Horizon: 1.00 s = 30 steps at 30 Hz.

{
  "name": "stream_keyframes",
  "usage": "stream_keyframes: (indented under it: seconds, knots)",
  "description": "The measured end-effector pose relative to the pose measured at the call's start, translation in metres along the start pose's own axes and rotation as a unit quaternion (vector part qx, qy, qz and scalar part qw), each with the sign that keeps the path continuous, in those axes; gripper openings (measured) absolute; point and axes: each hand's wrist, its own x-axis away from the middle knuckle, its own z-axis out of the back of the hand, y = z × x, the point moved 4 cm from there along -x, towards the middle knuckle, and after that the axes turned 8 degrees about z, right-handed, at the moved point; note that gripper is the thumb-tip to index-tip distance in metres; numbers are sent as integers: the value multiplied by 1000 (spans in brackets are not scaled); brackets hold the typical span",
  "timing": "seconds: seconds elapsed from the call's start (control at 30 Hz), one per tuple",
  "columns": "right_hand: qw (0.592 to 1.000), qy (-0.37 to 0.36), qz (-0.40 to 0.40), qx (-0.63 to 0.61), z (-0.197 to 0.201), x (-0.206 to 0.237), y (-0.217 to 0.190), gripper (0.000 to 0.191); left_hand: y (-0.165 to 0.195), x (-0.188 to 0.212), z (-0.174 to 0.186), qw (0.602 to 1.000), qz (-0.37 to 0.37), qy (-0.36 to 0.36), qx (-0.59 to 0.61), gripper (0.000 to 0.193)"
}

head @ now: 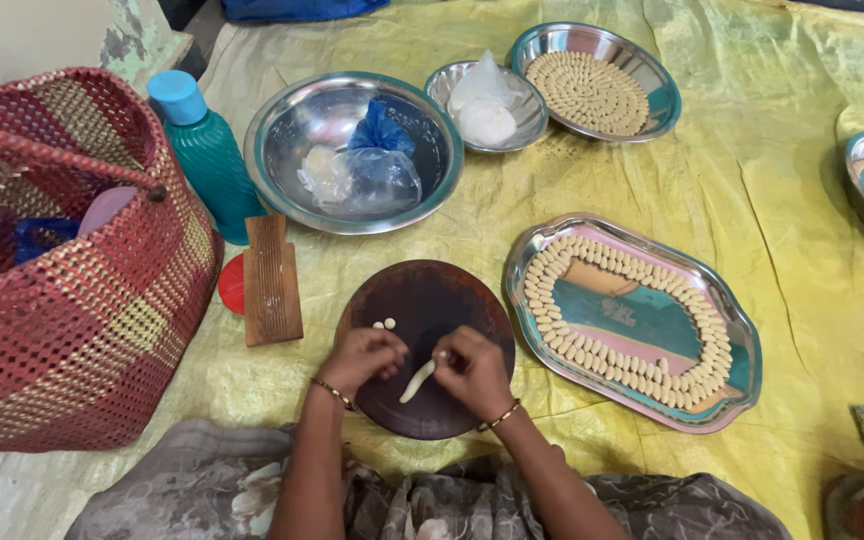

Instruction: The person rolls small pieces of dough into balls on a wooden board, then uses a wooden ridged tool to press patterns into them. The finished pieces are placed onto a metal tray.

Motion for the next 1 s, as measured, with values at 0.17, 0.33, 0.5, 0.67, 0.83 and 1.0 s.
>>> stream_keyframes:
  seconds: [0.17,0.33,0.5,0.67,0.83,1.0]
  knots:
    - [995,77,-31,-59,8,-12,-1,12,20,11,28,959,-84,267,33,13]
    - [986,83,-83,-114,5,-18,-7,13,37,26,32,877,-127,412,-211,18]
    - [983,81,-122,-109,5,-19,-9,24,31,25,32,863,-51,419,-277,24]
    - [985,83,-122,-91,4,-22,-14,26,34,26,34,843,-100,435,-300,26]
    - [985,89,-122,-87,4,-27,-21,11,45,26,21,762,-186,416,-460,27]
    - [979,90,-145,-114,2,-23,-18,14,46,29,18,759,-163,420,-470,15]
